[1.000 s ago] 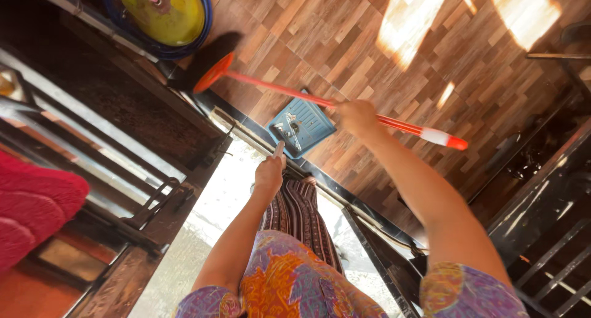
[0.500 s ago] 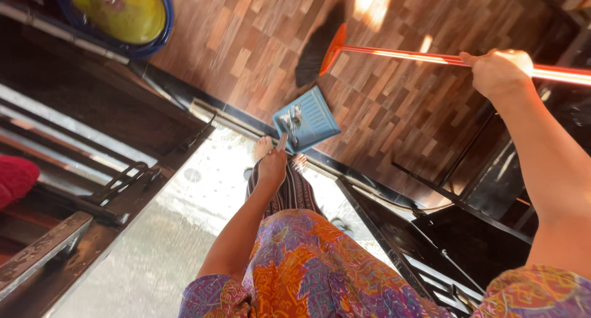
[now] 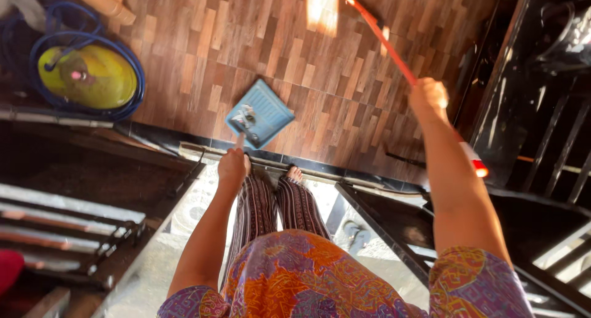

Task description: The person sweeps dust and debris from a tiled floor into a dustpan using a broom, maneuvering around a scooter, helmets, and a shoe rack.

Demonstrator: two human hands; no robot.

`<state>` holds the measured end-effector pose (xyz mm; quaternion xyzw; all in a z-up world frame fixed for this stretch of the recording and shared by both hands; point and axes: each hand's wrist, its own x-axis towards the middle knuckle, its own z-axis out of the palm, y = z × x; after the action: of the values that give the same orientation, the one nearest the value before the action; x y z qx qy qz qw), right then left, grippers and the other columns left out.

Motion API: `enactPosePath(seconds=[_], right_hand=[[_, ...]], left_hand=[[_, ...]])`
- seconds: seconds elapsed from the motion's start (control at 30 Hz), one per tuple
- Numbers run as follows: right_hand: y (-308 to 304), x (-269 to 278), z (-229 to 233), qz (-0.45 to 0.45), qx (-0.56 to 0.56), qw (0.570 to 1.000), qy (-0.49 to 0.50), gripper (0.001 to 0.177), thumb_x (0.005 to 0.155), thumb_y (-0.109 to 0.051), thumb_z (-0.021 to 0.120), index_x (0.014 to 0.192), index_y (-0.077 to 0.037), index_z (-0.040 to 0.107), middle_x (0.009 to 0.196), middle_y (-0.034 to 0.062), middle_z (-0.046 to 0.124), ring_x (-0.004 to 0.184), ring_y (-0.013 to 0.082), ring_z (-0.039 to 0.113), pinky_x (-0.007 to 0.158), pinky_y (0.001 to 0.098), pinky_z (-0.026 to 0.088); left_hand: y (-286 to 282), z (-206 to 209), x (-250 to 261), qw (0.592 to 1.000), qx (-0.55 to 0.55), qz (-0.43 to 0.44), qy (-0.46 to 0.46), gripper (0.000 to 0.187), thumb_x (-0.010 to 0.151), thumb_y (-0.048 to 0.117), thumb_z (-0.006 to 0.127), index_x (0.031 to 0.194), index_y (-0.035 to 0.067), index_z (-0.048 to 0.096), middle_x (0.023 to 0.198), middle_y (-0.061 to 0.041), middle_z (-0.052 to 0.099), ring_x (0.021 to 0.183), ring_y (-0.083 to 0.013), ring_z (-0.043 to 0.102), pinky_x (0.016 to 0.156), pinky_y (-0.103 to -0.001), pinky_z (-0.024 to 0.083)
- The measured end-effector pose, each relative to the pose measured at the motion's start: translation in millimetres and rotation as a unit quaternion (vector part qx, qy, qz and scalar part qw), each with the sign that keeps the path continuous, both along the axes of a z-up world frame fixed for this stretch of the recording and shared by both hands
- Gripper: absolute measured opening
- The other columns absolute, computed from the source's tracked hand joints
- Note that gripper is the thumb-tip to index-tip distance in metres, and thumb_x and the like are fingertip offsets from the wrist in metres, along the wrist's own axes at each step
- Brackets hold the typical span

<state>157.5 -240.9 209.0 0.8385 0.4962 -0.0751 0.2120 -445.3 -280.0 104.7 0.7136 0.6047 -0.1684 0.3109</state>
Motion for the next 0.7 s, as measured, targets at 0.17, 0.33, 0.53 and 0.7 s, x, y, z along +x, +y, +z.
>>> enactPosePath(seconds=[0.17, 0.33, 0.53, 0.7], right_hand=[[-50.3, -96.2, 23.8, -0.021, -0.083, 0.995, 0.060, 0.023, 0.096, -0.024, 0.066, 0.109, -0.007, 0.072, 0.097, 0.0183, 0.074, 0.090, 0.0370, 0.073, 0.075, 0.0482, 0.059], [-86.0, -178.9, 112.3, -0.054, -0.133, 0.974, 0.176, 0.024, 0.100, -0.026, 0.058, 0.120, -0.023, 0.070, 0.096, 0.0154, 0.075, 0.092, 0.0411, 0.071, 0.079, 0.0543, 0.055], [-92.1, -164.1, 171.9, -0.131, -0.119, 0.959, 0.223, 0.034, 0.094, -0.042, 0.064, 0.127, -0.038, 0.072, 0.101, 0.0030, 0.078, 0.093, 0.0303, 0.075, 0.082, 0.0460, 0.057], [-123.7, -131.7, 178.6, -0.150, -0.116, 0.977, 0.098, 0.040, 0.092, -0.050, 0.068, 0.130, -0.038, 0.069, 0.107, 0.0070, 0.074, 0.098, 0.0333, 0.071, 0.082, 0.0485, 0.056]], left_hand=[[33.7, -43.5, -34.6, 0.995, 0.083, -0.033, -0.037, 0.027, 0.084, 0.007, 0.067, 0.110, 0.000, 0.068, 0.107, -0.023, 0.068, 0.093, -0.0388, 0.073, 0.076, -0.045, 0.061], [63.4, -80.8, -38.6, 0.988, 0.120, -0.089, -0.024, 0.012, 0.089, 0.006, 0.064, 0.083, 0.001, 0.073, 0.099, -0.025, 0.069, 0.088, -0.0392, 0.073, 0.075, -0.045, 0.061], [86.3, -80.4, -47.6, 0.982, 0.151, -0.106, -0.039, 0.012, 0.080, 0.008, 0.065, 0.077, 0.003, 0.075, 0.092, -0.022, 0.070, 0.082, -0.0397, 0.073, 0.067, -0.046, 0.061], [101.6, -76.9, -73.5, 0.988, 0.095, -0.115, -0.031, 0.015, 0.089, 0.008, 0.064, 0.088, 0.004, 0.078, 0.092, -0.020, 0.072, 0.086, -0.0393, 0.074, 0.072, -0.047, 0.062]])
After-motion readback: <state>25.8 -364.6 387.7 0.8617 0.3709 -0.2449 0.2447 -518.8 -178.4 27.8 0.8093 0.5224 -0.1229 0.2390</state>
